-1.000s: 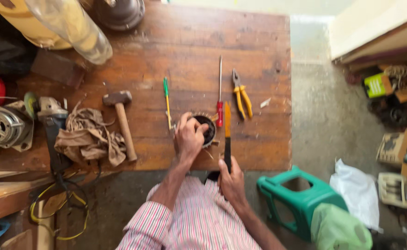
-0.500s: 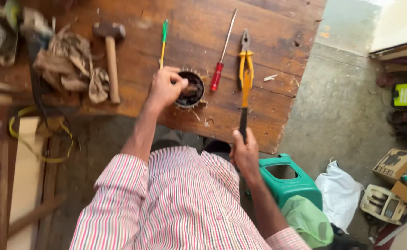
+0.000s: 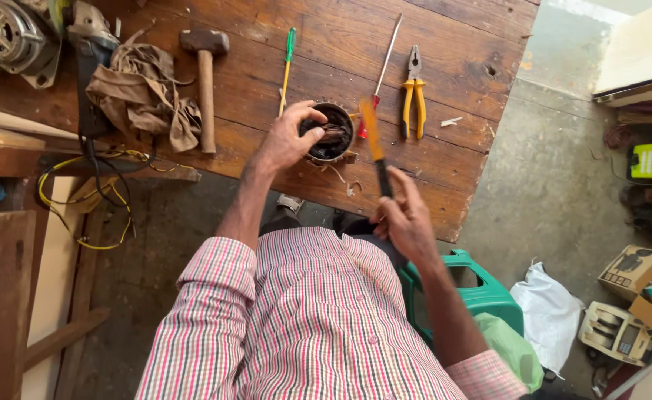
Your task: The person works on a small round motor component at a wooden workbench, prying at its contents by hand. They wipe their hands with a rag, retrieve dark motor parts from a green plastic bag on the floor, reach into a shelf, then hold the component and file its edge with a flat file before tipping the part to empty debris onto the table.
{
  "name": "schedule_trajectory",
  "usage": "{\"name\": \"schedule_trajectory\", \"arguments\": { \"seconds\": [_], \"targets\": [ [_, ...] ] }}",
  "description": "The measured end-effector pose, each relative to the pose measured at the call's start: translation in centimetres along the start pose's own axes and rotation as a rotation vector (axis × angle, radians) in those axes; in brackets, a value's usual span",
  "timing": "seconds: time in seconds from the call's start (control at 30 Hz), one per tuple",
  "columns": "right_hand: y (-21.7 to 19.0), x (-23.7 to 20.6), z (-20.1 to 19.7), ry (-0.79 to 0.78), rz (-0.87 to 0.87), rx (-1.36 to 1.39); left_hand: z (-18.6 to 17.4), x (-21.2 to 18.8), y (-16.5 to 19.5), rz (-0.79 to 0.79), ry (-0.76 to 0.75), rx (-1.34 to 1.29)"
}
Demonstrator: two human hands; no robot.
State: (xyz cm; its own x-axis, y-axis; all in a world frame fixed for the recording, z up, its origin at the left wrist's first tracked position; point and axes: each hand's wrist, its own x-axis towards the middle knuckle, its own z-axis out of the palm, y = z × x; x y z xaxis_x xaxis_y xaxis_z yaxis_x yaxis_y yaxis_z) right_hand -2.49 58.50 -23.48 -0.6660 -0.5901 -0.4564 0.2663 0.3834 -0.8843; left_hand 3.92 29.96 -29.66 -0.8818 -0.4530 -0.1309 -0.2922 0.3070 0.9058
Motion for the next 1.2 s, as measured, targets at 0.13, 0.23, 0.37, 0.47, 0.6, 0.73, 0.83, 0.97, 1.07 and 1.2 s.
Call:
{"name": "schedule_trajectory", "arguments": {
  "seconds": [0.13, 0.23, 0.37, 0.47, 0.6, 0.73, 0.83, 0.97, 1.07, 1.2],
  "targets": [
    [-0.5, -1.6, 5.2, 0.092, 0.107, 0.034, -0.1, 0.1, -0.6, 0.004, -0.015, -0.013],
    [-1.0, -2.4, 7.6, 0.085, 0.117, 0.280, 0.2, 0.1, -1.0, -0.012, 0.048, 0.030],
    [-2.0, -2.8, 9.7, 0.111, 0.142, 0.179, 0.8, 0.0, -1.1, -0.036, 0.176, -0.047],
    [-3.0, -2.9, 11.4, 0.133, 0.120, 0.046, 0.5, 0.2, -1.1, -0.057, 0.176, -0.056],
    [-4.1, -3.0, 13.5, 0.137, 0.113, -0.016, -0.8, 0.9, -1.1, -0.088, 0.122, -0.026],
    [-4.5, -3.1, 14.5, 0.130, 0.131, -0.037, -1.4, 1.4, -0.7, -0.109, 0.086, -0.068],
    [-4.6, -2.9, 14.5, 0.147, 0.162, 0.007, -1.6, 1.5, -0.8, -0.068, 0.065, -0.095],
    [-5.7, -2.4, 13.5, 0.096, 0.245, -0.007, -1.8, 1.1, -1.1, 0.033, 0.026, -0.036],
    [-6.8, -1.7, 12.5, 0.045, 0.302, -0.104, -1.7, 0.5, -1.4, 0.045, 0.027, -0.019],
    [-7.3, -0.1, 11.4, 0.020, 0.298, -0.229, -1.5, -0.1, -1.9, 0.075, 0.059, -0.105]
  ]
}}
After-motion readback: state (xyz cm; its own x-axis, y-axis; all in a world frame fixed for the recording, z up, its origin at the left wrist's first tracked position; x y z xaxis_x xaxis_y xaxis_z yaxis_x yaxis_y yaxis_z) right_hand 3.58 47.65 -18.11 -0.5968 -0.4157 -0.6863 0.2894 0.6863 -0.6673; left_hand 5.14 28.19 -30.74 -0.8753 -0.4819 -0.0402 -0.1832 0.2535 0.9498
